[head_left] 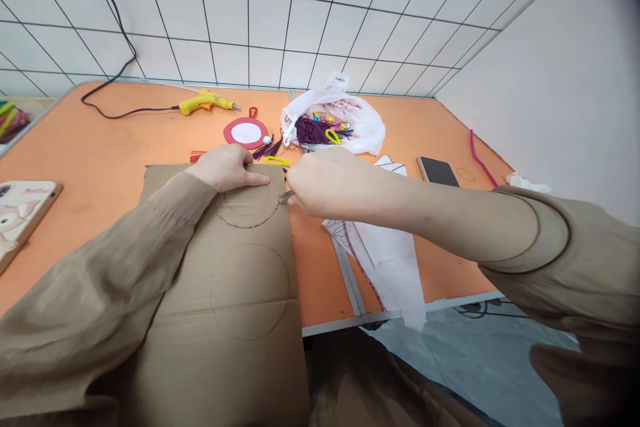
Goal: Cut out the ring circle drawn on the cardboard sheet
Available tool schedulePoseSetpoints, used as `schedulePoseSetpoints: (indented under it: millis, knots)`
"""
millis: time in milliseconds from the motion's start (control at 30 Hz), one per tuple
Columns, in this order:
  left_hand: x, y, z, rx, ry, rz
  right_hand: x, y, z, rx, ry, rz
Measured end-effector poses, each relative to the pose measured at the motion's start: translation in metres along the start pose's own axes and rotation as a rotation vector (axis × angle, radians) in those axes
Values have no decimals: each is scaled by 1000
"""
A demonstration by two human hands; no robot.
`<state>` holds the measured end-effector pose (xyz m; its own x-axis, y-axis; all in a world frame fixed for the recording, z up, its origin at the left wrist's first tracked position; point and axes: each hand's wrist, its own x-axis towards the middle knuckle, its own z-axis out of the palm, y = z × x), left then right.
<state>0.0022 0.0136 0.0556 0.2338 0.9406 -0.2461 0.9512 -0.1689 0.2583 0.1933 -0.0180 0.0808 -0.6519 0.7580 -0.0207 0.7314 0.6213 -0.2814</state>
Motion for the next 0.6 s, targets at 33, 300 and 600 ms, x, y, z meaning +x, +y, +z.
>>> schedulePoseSetpoints:
  millis: [33, 300, 600]
  knots:
    - [0, 0, 0, -7, -2, -3, 2, -2, -1, -63, -17, -25]
    - [0, -1, 4, -57, 6, 7, 11, -24, -11, -265, -105, 32]
    - [2, -2, 3, -21, -7, 22, 2, -29, -15, -502, -223, -5]
